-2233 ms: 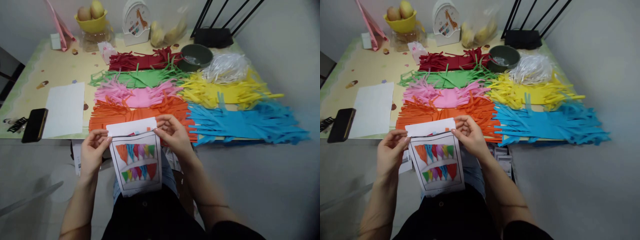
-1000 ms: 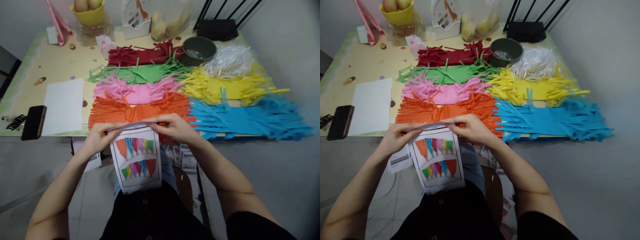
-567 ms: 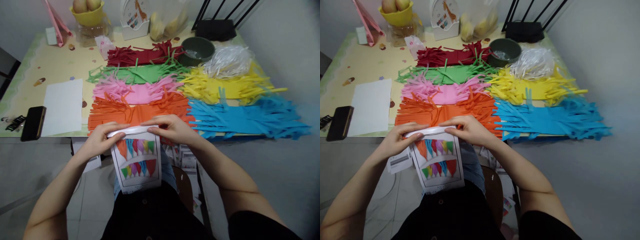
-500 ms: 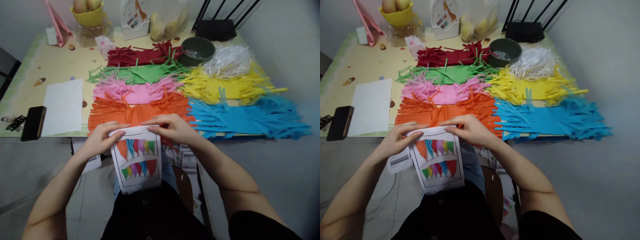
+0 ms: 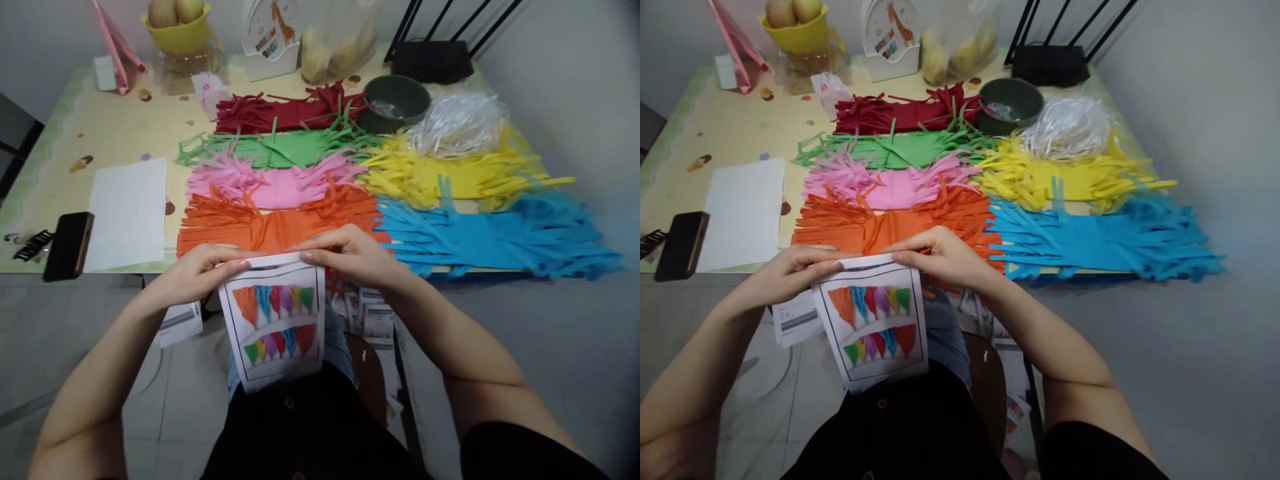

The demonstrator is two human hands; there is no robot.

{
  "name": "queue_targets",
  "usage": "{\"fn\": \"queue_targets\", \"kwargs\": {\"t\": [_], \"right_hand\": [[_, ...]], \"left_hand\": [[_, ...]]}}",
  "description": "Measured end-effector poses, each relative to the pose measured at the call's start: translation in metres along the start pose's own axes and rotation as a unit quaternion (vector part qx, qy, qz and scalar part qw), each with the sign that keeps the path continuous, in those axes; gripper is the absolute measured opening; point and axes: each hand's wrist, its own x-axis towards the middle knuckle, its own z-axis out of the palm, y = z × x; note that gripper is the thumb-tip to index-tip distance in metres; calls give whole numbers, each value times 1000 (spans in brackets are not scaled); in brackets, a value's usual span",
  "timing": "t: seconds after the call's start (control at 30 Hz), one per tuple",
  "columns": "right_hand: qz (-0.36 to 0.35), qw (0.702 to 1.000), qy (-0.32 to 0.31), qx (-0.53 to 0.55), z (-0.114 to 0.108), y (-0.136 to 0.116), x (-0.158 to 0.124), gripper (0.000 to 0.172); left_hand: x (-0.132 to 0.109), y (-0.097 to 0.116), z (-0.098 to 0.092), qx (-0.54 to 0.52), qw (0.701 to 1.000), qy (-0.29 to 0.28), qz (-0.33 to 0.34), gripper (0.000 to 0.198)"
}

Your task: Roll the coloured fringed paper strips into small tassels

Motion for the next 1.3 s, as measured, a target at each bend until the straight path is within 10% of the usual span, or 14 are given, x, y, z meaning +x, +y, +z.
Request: {"fn": "queue_targets", "kwargs": {"t": [0.97, 1.3], "right_hand": [[-54, 997, -33, -52, -1, 4, -8, 37], [-42, 998, -30, -29, -4, 12, -7, 39]], "left_hand": [[-13, -7, 9, 34, 997, 15, 65, 40], [-15, -9, 1, -31, 999, 24, -21, 31]]}}
